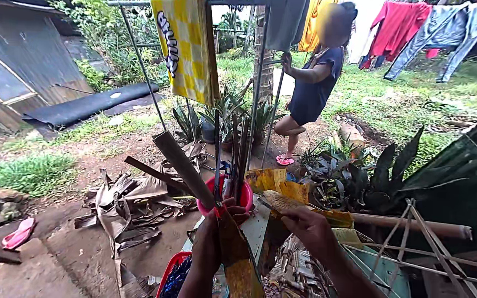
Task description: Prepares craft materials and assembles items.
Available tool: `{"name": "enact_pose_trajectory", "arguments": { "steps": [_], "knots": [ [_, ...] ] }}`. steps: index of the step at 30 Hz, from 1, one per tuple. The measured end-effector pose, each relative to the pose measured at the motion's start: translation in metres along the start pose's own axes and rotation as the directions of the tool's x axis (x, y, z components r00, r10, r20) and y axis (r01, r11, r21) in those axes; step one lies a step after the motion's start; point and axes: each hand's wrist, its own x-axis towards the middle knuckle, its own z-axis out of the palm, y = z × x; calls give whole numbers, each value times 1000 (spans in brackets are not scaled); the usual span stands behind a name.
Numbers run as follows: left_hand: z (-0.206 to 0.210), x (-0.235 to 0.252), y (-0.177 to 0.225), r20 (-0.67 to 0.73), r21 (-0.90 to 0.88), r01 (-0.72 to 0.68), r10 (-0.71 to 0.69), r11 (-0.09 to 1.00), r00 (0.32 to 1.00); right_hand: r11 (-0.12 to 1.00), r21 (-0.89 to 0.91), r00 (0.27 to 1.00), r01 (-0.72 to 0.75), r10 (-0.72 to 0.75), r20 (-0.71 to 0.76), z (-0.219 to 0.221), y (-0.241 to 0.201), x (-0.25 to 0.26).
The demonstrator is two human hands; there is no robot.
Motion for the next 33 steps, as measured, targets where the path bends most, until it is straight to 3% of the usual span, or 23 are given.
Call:
{"name": "enact_pose_trajectory", "arguments": {
  "steps": [3,6,14,33],
  "knots": [
    [8,8,-7,69,-13,-36,37,999,997,965,4,956,261,-258,-137,-16,-35,-4],
    [13,12,-10,82,23,-50,48,998,996,947,-5,940,321,-319,-123,-16,-51,-9],
    [21,18,-13,83,73,-50,44,996,996,941,-77,935,330,-337,-113,-11,-60,7],
    [24,17,-12,168,61,-114,102,992,981,937,-52,934,347,-350,-69,-7,-63,21]
  ]
}}
